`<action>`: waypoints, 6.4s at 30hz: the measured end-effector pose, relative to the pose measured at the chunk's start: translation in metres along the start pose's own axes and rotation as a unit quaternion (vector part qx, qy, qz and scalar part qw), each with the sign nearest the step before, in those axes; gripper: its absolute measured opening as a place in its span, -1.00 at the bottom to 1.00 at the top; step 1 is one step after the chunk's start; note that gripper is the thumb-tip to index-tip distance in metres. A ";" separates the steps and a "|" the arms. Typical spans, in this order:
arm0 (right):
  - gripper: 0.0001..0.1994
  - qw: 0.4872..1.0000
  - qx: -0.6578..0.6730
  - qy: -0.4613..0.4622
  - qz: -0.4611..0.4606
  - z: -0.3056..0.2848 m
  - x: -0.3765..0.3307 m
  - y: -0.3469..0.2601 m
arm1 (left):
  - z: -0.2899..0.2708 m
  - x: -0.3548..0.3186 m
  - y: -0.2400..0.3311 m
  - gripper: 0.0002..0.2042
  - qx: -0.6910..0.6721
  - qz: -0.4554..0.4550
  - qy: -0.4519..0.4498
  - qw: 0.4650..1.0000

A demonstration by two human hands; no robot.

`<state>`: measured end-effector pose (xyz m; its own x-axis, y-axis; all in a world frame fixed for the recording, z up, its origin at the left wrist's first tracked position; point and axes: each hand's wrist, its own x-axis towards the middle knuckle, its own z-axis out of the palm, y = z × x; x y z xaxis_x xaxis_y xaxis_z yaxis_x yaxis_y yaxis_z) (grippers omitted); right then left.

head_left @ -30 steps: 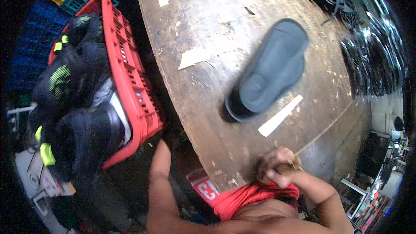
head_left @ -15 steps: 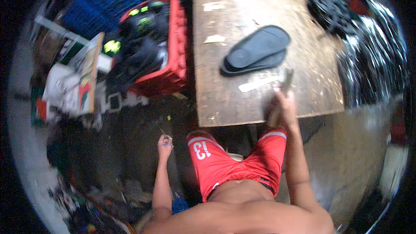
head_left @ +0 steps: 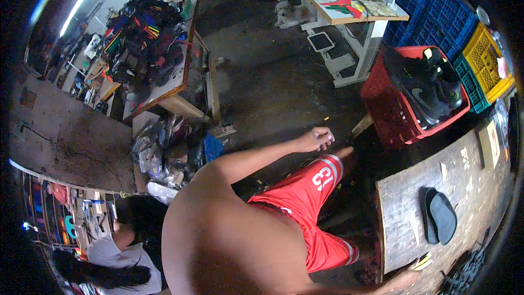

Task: The person gathers foam insoles and rubber soles from a cluttered workshop. They sit at a table and use a small stick to apply adhesive to the insoles, then press them onto the rubber soles to assemble slippers.

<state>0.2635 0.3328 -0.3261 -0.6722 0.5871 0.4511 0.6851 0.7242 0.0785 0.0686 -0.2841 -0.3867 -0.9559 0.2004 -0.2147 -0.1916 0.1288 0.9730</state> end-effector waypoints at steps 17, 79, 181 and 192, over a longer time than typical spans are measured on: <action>-0.53 0.985 -0.021 -0.169 -0.002 -0.047 0.015 -0.071 | -0.004 0.034 0.039 -0.77 -0.124 -0.118 0.053 0.984; -0.51 0.141 0.066 -0.390 -0.908 -0.565 -0.303 -1.620 | -0.849 0.040 0.168 -0.60 -0.089 -0.234 0.741 0.623; -0.24 -0.439 -0.012 0.136 -0.888 -0.700 -0.540 -1.689 | -0.931 0.061 0.224 -0.74 -0.502 0.204 0.821 0.176; -0.56 -0.456 0.161 0.172 -0.858 -0.667 -0.549 -1.680 | -0.927 0.068 0.199 -0.65 -0.437 0.109 0.881 0.145</action>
<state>-0.3315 -1.4479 -0.1123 0.9657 0.2505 -0.0682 0.2526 -0.9673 0.0231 -0.2410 -1.1451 -0.1288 0.6140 -0.5504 -0.5657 0.6674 -0.0206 0.7444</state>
